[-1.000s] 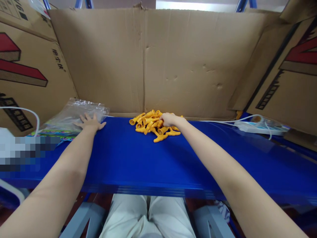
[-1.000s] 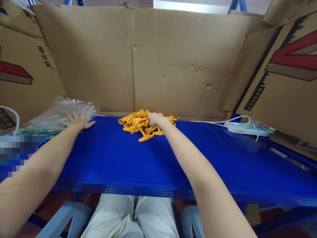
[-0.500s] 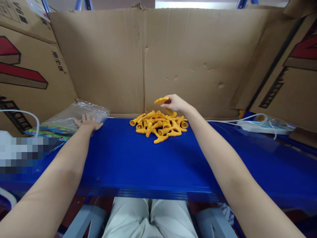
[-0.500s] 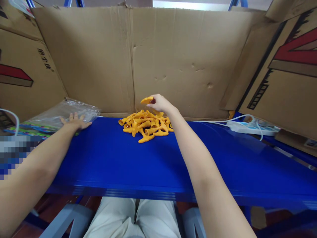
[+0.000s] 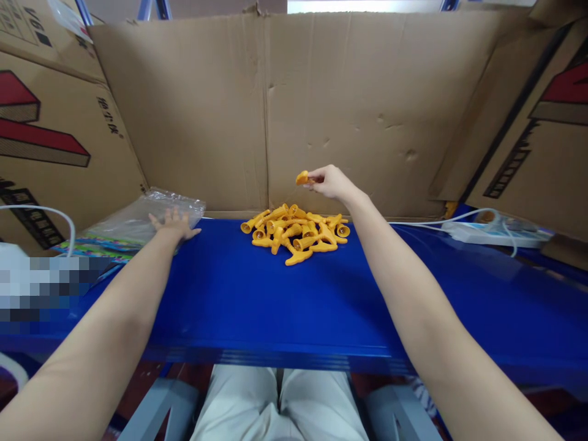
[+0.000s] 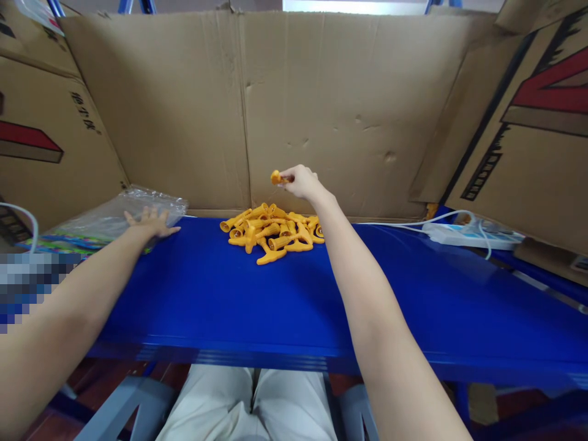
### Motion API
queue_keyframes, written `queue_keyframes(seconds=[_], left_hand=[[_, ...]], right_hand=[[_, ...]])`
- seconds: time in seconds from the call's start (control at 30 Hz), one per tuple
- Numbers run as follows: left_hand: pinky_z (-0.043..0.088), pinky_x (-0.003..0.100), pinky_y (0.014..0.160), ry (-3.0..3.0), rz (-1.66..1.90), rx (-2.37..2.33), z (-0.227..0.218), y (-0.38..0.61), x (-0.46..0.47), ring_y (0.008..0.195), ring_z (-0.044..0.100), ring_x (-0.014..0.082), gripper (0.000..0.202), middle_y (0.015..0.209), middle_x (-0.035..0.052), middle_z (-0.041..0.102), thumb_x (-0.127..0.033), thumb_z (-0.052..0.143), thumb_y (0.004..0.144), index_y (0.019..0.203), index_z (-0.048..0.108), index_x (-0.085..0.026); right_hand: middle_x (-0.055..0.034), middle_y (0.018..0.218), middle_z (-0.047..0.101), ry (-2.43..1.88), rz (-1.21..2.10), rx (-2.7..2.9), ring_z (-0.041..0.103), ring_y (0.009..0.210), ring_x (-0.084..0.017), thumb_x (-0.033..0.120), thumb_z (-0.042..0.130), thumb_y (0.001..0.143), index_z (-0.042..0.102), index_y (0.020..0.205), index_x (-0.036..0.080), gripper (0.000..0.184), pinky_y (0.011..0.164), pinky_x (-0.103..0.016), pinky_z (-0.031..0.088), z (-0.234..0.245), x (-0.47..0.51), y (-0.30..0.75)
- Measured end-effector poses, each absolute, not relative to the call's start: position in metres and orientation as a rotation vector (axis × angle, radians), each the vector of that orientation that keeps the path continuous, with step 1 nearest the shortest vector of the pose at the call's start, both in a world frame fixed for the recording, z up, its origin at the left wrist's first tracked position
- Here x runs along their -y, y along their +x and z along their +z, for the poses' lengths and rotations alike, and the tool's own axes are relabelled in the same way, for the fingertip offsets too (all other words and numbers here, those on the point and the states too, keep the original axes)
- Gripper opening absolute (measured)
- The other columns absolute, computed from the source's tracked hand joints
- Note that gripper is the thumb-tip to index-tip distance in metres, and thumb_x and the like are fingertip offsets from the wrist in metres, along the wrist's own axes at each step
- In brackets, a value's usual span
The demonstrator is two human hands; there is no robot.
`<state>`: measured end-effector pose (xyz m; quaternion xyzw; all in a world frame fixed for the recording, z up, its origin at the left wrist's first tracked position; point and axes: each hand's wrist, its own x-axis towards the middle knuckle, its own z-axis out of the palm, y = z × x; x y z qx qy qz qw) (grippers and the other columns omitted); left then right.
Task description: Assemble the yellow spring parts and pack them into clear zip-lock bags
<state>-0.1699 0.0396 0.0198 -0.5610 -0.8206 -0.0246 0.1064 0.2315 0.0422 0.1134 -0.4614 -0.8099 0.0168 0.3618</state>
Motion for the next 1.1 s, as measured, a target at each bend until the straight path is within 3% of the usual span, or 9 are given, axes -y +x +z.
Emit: queue_keyframes(seconds=[0.2, 0.3, 0.37, 0.43, 0.5, 0.6, 0.67, 0.73, 1.1], left_hand=[[-0.005, 0.069, 0.099, -1.72, -0.106, 2.391, 0.019, -0.166, -0.047, 0.14, -0.001, 0.0332, 0.077, 0.154, 0.0111, 0.006, -0.055, 0.046, 0.081, 0.143, 0.022, -0.016], [0.0, 0.071, 0.099, -1.789, -0.302, 2.309, 0.027, -0.149, -0.052, 0.139, 0.001, 0.0376, 0.077, 0.154, 0.0098, 0.011, -0.056, 0.051, 0.078, 0.142, 0.027, -0.021], [0.007, 0.068, 0.101, -1.865, -0.544, 2.193, 0.04, -0.124, -0.055, 0.139, 0.005, 0.0384, 0.074, 0.153, 0.0147, 0.012, -0.054, 0.05, 0.079, 0.141, 0.031, -0.019], [0.014, 0.064, 0.103, -1.979, -0.809, 2.008, 0.058, -0.09, -0.056, 0.138, 0.015, 0.0365, 0.066, 0.151, 0.0159, 0.02, -0.048, 0.047, 0.082, 0.14, 0.033, -0.019], [0.027, 0.054, 0.104, -2.125, -1.066, 1.815, 0.079, -0.051, -0.053, 0.129, 0.037, 0.0313, 0.057, 0.143, 0.0147, 0.038, -0.042, 0.045, 0.085, 0.137, 0.038, -0.02], [0.049, 0.036, 0.084, -2.418, -1.318, 1.697, 0.107, 0.001, -0.038, 0.095, 0.064, 0.0216, 0.045, 0.11, 0.0122, 0.064, -0.041, 0.042, 0.088, 0.125, 0.05, -0.017], [0.052, 0.03, 0.071, -2.613, -1.304, 1.747, 0.12, 0.025, -0.022, 0.077, 0.067, 0.0187, 0.042, 0.094, 0.0095, 0.068, -0.043, 0.042, 0.089, 0.119, 0.054, -0.017], [0.051, 0.028, 0.066, -2.802, -1.183, 1.745, 0.128, 0.038, -0.005, 0.071, 0.068, 0.0176, 0.039, 0.092, 0.0081, 0.068, -0.04, 0.045, 0.088, 0.12, 0.054, -0.018], [0.048, 0.024, 0.069, -2.992, -0.849, 1.617, 0.127, 0.031, 0.011, 0.081, 0.067, 0.0164, 0.046, 0.1, 0.0065, 0.066, -0.034, 0.052, 0.08, 0.124, 0.049, -0.021]], right_hand=[[0.0007, 0.063, 0.058, -1.309, 0.012, 2.178, 0.048, 0.064, -0.012, 0.044, 0.063, 0.071, 0.071, 0.089, 0.018, 0.032, 0.068, -0.029, 0.036, 0.107, -0.038, 0.234], [-0.0001, 0.064, 0.06, -1.324, 0.011, 2.206, 0.049, 0.065, -0.012, 0.042, 0.064, 0.072, 0.071, 0.091, 0.018, 0.032, 0.069, -0.029, 0.036, 0.106, -0.037, 0.234], [-0.0012, 0.065, 0.061, -1.337, 0.003, 2.214, 0.05, 0.065, -0.013, 0.038, 0.064, 0.073, 0.071, 0.093, 0.018, 0.029, 0.069, -0.029, 0.037, 0.105, -0.035, 0.233], [-0.0019, 0.067, 0.062, -1.353, -0.014, 2.226, 0.052, 0.067, -0.013, 0.034, 0.063, 0.074, 0.072, 0.095, 0.019, 0.027, 0.069, -0.029, 0.037, 0.105, -0.033, 0.231], [-0.0022, 0.07, 0.064, -1.368, -0.045, 2.235, 0.054, 0.069, -0.014, 0.032, 0.062, 0.076, 0.072, 0.098, 0.02, 0.027, 0.072, -0.029, 0.038, 0.106, -0.031, 0.227], [-0.0027, 0.08, 0.068, -1.388, -0.107, 2.242, 0.056, 0.075, -0.016, 0.032, 0.06, 0.078, 0.07, 0.104, 0.024, 0.029, 0.078, -0.032, 0.038, 0.109, -0.028, 0.223], [-0.003, 0.085, 0.069, -1.389, -0.171, 2.251, 0.057, 0.08, -0.017, 0.031, 0.059, 0.078, 0.069, 0.107, 0.026, 0.03, 0.083, -0.036, 0.037, 0.113, -0.025, 0.221], [-0.0035, 0.087, 0.069, -1.365, -0.254, 2.266, 0.058, 0.084, -0.019, 0.03, 0.058, 0.079, 0.068, 0.107, 0.026, 0.03, 0.087, -0.039, 0.034, 0.116, -0.021, 0.219], [-0.0098, 0.093, 0.066, -1.205, -0.511, 2.326, 0.053, 0.089, -0.022, 0.027, 0.048, 0.085, 0.067, 0.101, 0.016, 0.027, 0.088, -0.042, 0.027, 0.119, -0.004, 0.202]])
